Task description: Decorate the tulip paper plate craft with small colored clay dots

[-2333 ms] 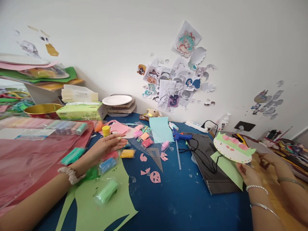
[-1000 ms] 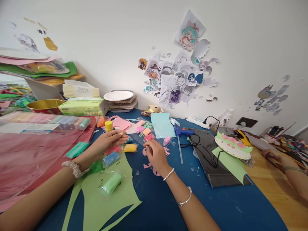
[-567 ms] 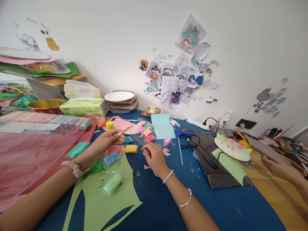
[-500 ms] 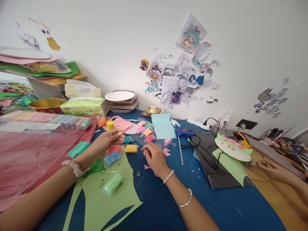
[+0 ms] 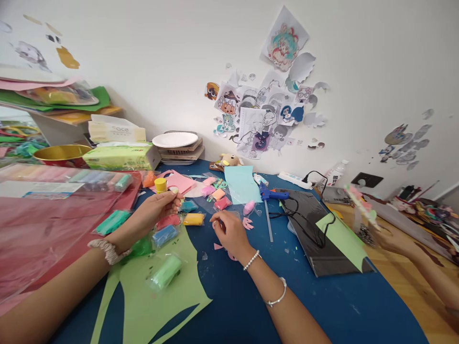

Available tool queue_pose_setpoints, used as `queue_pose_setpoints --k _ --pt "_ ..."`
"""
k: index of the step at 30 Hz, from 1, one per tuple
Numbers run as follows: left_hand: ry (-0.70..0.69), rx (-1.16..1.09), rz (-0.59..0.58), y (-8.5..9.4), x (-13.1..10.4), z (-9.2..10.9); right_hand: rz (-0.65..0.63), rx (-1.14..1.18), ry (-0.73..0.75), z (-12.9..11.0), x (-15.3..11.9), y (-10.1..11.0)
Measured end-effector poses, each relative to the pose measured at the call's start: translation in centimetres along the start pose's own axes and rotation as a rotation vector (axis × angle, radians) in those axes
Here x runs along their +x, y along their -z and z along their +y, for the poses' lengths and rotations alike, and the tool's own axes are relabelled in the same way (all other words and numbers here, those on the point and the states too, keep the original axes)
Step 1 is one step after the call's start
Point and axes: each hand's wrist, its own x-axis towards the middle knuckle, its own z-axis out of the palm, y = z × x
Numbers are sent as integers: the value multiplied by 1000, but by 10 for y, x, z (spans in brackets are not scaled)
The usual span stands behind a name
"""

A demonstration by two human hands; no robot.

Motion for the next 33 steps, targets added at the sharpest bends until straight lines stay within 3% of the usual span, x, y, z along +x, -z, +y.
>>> queue_pose_setpoints --k 16,25,29,33 --pt "-15 121 2 3 2 -2 -14 8 -38 2 0 0" --pt "-164 542 -52 8 1 9 -8 -7 -58 7 0 2" --pt "-252 852 -61 11 -4 16 -118 16 66 -7 0 5" --pt "-280 1087 -100 9 -7 17 -384 54 376 -29 -4 -5"
